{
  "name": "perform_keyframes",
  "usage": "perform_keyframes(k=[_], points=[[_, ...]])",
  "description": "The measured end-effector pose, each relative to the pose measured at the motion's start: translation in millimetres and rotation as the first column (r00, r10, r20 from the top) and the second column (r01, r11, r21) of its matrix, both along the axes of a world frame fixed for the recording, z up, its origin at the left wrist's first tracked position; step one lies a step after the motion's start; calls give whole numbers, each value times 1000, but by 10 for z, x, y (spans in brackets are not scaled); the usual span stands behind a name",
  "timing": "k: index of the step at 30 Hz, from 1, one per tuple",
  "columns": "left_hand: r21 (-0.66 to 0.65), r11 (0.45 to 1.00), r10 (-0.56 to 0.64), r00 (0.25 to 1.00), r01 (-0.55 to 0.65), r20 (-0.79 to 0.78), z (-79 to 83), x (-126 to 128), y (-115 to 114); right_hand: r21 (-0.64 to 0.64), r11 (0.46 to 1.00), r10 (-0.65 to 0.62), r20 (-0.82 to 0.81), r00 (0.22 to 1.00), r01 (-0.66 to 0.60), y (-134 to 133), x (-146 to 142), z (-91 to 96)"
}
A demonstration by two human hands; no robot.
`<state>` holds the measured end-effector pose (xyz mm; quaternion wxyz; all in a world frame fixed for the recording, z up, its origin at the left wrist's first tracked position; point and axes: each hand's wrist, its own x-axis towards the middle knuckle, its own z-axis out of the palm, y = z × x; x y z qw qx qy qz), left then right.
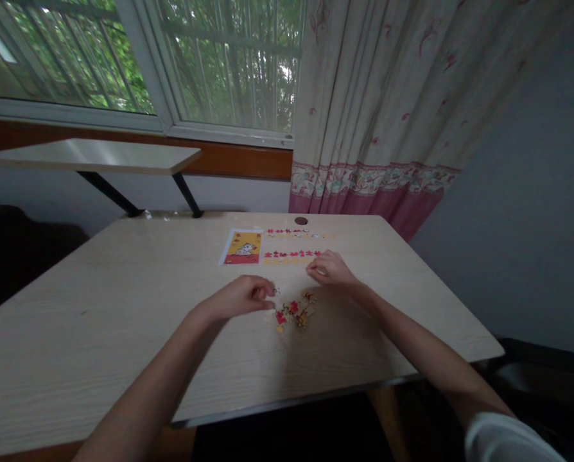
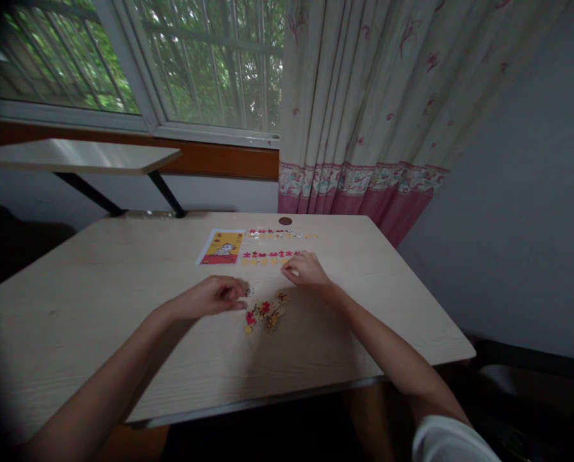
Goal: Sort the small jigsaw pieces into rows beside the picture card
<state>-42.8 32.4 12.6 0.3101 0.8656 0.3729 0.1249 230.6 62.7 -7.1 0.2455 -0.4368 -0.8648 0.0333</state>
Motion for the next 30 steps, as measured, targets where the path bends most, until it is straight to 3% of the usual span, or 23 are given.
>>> perform_keyframes(k=[5, 11, 18, 25, 30], points=[[8, 998, -62, 986, 64, -152, 77, 27, -73, 16, 993, 115, -54, 992, -114, -303, -133, -109], [83, 995, -36, 968, 58, -248, 61, 39, -117, 92, 988, 138, -129, 982, -126, -333, -125, -160], [114, 985, -105, 972, 131, -209, 5, 78, -103, 132, 986, 128, -193, 973, -103, -324, -106, -145], [148, 986, -53, 984, 79, -172, 61, 67, -95, 117, 983, 161, -188, 969, -140, -335, -112, -168], [100, 993, -50, 997, 56, -65, -6, -24, -11, 69, 974, 223, -152, 963, -215, -389, -144, -100]])
